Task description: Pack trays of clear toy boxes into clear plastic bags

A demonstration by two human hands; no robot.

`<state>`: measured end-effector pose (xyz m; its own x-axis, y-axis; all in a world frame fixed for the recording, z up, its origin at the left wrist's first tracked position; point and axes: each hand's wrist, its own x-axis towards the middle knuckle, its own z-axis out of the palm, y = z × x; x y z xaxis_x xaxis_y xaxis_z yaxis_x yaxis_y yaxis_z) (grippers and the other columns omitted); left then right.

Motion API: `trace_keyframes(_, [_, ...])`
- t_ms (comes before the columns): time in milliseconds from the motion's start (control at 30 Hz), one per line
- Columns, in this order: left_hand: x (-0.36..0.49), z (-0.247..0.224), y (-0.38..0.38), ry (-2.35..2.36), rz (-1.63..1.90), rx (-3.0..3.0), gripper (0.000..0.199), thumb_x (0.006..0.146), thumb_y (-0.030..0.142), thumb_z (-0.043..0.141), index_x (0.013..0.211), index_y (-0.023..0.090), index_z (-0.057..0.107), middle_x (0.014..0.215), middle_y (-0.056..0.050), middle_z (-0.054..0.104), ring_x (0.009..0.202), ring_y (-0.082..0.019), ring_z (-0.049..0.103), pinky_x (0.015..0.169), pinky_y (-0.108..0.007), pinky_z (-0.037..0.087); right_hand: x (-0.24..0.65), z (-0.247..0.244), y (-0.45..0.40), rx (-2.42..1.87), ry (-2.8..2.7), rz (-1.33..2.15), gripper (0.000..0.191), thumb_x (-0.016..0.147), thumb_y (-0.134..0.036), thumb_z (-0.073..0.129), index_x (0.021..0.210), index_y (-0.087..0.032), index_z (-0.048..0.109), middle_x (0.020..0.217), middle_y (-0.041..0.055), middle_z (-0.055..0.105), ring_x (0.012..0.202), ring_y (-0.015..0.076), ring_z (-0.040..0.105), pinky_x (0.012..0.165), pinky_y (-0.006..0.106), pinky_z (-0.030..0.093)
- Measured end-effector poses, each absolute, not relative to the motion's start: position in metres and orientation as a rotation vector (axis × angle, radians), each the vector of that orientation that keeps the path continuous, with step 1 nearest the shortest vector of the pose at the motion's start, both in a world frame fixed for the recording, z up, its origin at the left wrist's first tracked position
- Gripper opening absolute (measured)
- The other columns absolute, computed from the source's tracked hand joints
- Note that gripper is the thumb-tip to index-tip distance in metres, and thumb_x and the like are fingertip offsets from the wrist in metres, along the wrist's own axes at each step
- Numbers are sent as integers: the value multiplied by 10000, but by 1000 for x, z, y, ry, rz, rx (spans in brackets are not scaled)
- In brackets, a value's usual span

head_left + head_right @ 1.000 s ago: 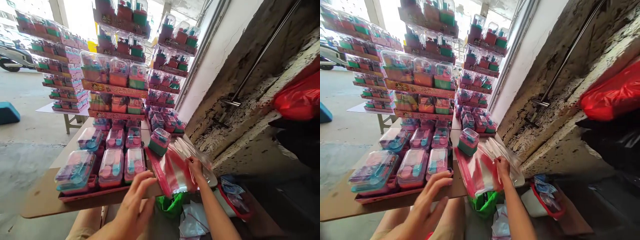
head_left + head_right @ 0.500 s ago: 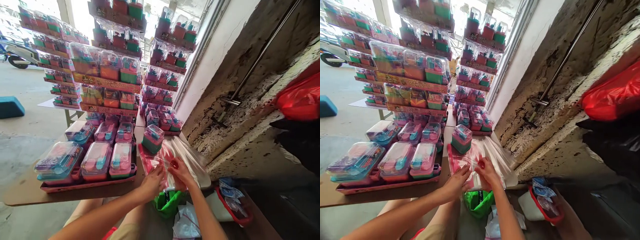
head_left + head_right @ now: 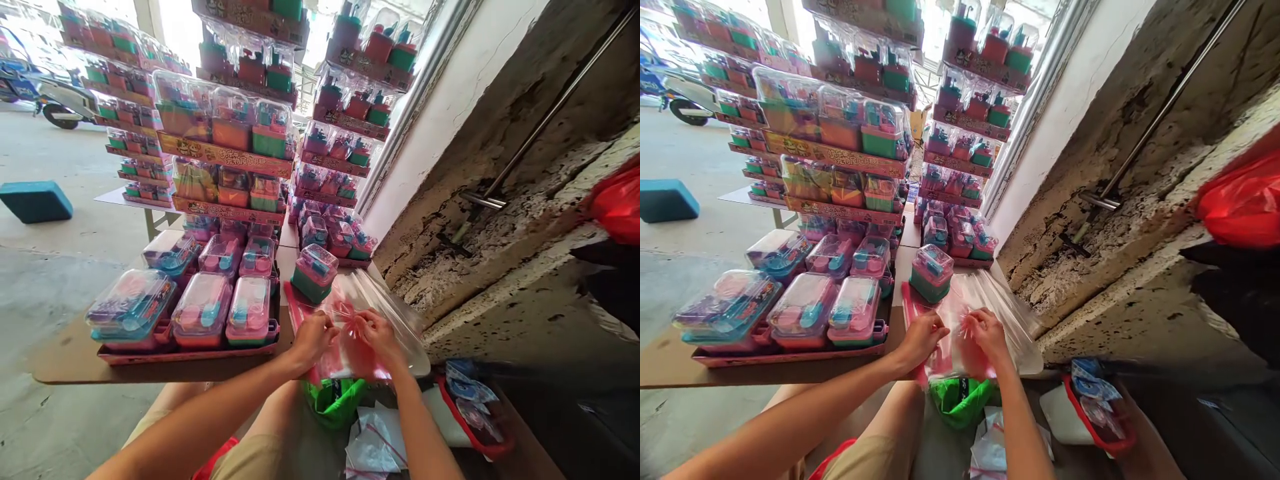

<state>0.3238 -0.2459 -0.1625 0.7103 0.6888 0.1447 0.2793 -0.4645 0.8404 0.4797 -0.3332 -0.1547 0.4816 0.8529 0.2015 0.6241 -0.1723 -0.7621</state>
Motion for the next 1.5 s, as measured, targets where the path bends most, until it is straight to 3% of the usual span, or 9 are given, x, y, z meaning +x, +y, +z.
trace_keyframes(133, [328, -145, -242, 751, 744, 1962, 162, 843, 195, 494, 736, 138, 601, 768, -39, 611, 715, -158, 552, 669, -266, 413, 484, -125, -345, -1739, -1466, 566, 661, 619, -482, 702, 1211, -245, 531, 1223, 87, 557, 1127, 255, 505, 933, 396, 405])
trace_keyframes(300, [334, -140, -251, 688, 838, 2017, 140, 856, 158, 483, 770, 151, 593, 836, -51, 618, 807, -178, 531, 751, -286, 419, 483, -90, -298, -1747, -1315, 360, 747, 725, -576, 572, 1343, -220, 350, 1277, 141, 505, 1132, 274, 502, 890, 438, 427])
trace_keyframes(400, [336, -143, -256, 739, 775, 2184, 138, 851, 157, 486, 788, 154, 609, 911, -79, 618, 932, -236, 492, 825, -353, 410, 461, -85, -245, -1895, -1455, 170, 826, 655, -476, 686, 1354, -214, 331, 1298, 126, 481, 1164, 271, 473, 941, 414, 393])
trace_keyframes(533, [337, -134, -251, 768, 617, 2307, 197, 873, 217, 451, 868, 158, 639, 1021, -118, 604, 1007, -273, 481, 792, -371, 439, 439, -85, -198, -2134, -1490, 1, 707, 622, -299, 725, 1264, -151, 466, 1169, 158, 529, 1059, 303, 531, 893, 404, 415])
trace_keyframes(667, [339, -114, -237, 844, 501, 2262, 189, 833, 186, 492, 848, 134, 672, 966, -149, 639, 940, -297, 560, 712, -366, 460, 442, -59, -213, -2113, -1354, -187, 661, 630, -347, 702, 1195, -75, 494, 1076, 175, 530, 1016, 302, 521, 893, 433, 402])
trace_keyframes(900, [353, -74, -202, 827, 579, 2094, 119, 769, 231, 608, 782, 151, 695, 820, -114, 679, 842, -250, 618, 747, -332, 448, 443, -9, -352, -1454, -919, -340, 653, 602, -436, 718, 1194, -287, 485, 1041, 55, 543, 840, 197, 551, 730, 362, 465])
trace_keyframes(1100, [374, -43, -184, 675, 656, 1939, 154, 737, 251, 654, 686, 107, 676, 607, -34, 601, 634, -149, 563, 620, -247, 422, 436, -55, -390, -1742, -1171, -45, 664, 642, -447, 690, 1231, -281, 431, 1123, 70, 535, 925, 235, 567, 794, 420, 471])
trace_keyframes(1200, [376, -26, -181, 595, 739, 1871, 197, 780, 266, 602, 691, 98, 655, 536, 12, 518, 547, -101, 492, 552, -212, 389, 442, -95, -352, -1825, -1365, -177, 609, 695, -467, 640, 1219, -237, 433, 1100, 88, 532, 992, 261, 538, 875, 469, 437])
trace_keyframes(1500, [304, 58, -185, 91, 1302, 1359, 185, 830, 245, 532, 684, 137, 569, 649, 27, 536, 523, -44, 444, 505, -159, 390, 497, -131, -278, -1848, -1365, -325, 608, 741, -535, 548, 1191, -134, 470, 1122, 161, 538, 1060, 297, 500, 920, 501, 389])
